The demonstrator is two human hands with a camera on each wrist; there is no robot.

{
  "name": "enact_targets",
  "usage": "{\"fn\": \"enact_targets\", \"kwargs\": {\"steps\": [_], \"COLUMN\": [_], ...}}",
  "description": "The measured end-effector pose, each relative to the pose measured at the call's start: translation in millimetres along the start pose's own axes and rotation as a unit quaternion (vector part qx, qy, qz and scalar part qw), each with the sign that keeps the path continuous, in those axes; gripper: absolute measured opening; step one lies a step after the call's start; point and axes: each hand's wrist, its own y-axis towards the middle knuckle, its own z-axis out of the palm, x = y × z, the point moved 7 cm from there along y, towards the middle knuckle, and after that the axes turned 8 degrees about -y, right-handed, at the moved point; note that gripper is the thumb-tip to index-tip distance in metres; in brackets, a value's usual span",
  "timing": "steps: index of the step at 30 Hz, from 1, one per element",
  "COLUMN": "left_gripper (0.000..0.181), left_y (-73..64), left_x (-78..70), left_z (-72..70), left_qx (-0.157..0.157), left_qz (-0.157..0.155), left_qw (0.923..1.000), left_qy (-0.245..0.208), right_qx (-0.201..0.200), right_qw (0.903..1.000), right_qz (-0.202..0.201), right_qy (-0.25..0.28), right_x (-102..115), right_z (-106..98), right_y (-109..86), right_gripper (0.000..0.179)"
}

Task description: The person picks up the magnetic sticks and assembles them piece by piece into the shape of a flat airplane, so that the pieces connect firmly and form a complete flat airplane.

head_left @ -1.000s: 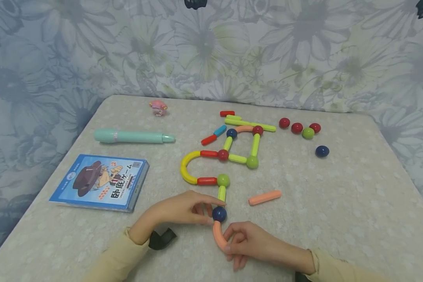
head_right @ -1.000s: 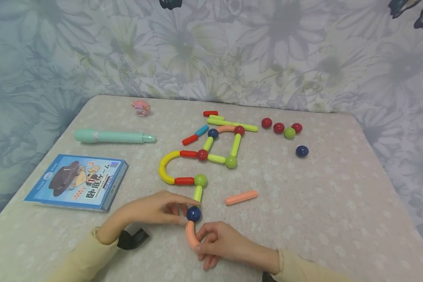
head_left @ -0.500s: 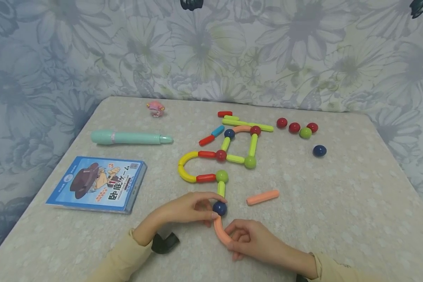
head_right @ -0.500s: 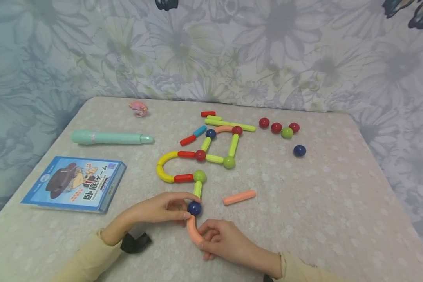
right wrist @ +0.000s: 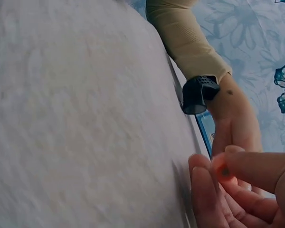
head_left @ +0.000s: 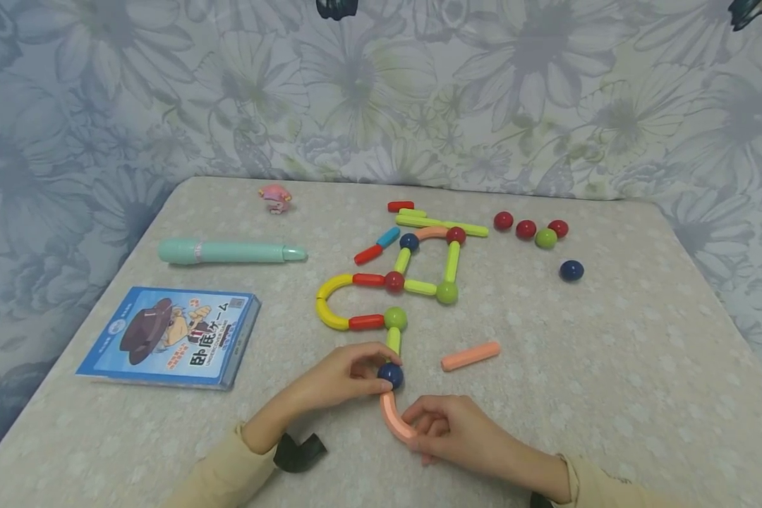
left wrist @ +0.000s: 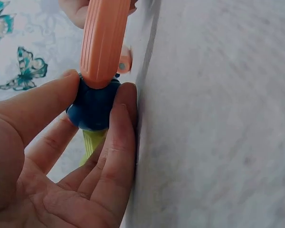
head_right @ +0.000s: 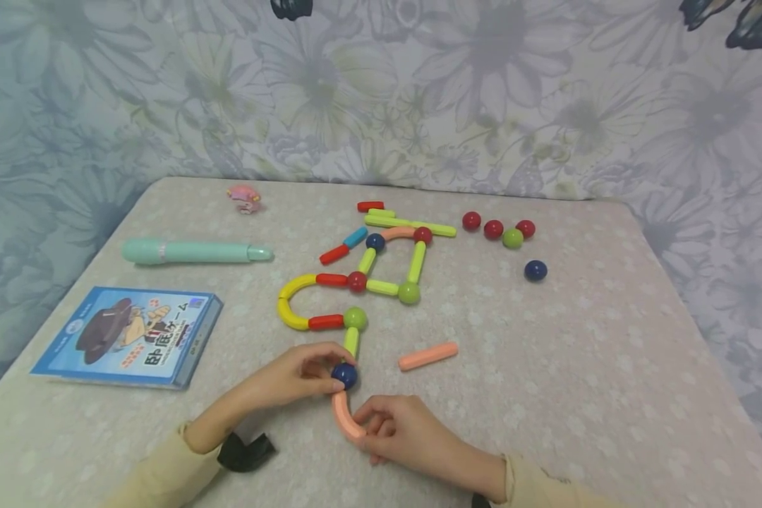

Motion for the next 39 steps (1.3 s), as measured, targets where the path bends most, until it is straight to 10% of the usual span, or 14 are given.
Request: {"fn": "enact_targets", "kwargs": {"steps": [7,13,16,20,24,30,39], "left_gripper": [0.03,0.032,0.036,0.045,0.049,0.048,0.047], "left_y": [-0.3,0.0,-1.3,-4.6,-6.3,-5.1,-5.7], "left_x": [7.7,11.0,10.5,6.5,4.8,8.0,9.4], "left_z": [-1.9,-1.7,-1.0,2.3,5.8,5.9,3.8], "left_qx": [-0.001,0.002,0.001,-0.008,-0.022,-0.022,-0.009], "left_qz": [-0.009,-0.022,-0.024,-0.026,-0.038,-0.044,-0.055], "left_qw": [0.9981,0.9947,0.9965,0.9984,0.998,0.9972,0.9936], "left_qy": [-0.061,-0.1,-0.08,-0.049,-0.044,-0.057,-0.098], "right_qx": [0.004,-0.105,-0.209,-0.361,-0.418,-0.357,-0.345], "right_qw": [0.9999,0.9915,0.9659,0.9022,0.8621,0.8721,0.877], "right_qz": [-0.01,0.018,0.028,0.07,0.135,0.187,0.161], "right_qy": [-0.003,-0.074,-0.151,-0.225,-0.252,-0.277,-0.293], "right_x": [3.2,-3.9,-10.4,-25.0,-52.2,-80.6,-68.6], "right_z": [-28.3,-101.1,-156.9,-233.5,-279.3,-294.0,-274.4], "right_y": [1.4,-6.0,-17.4,-40.7,-58.6,-50.3,-43.9], "right_gripper": [0.025,0.029,0.031,0.035,0.047,0.058,0.052]}}
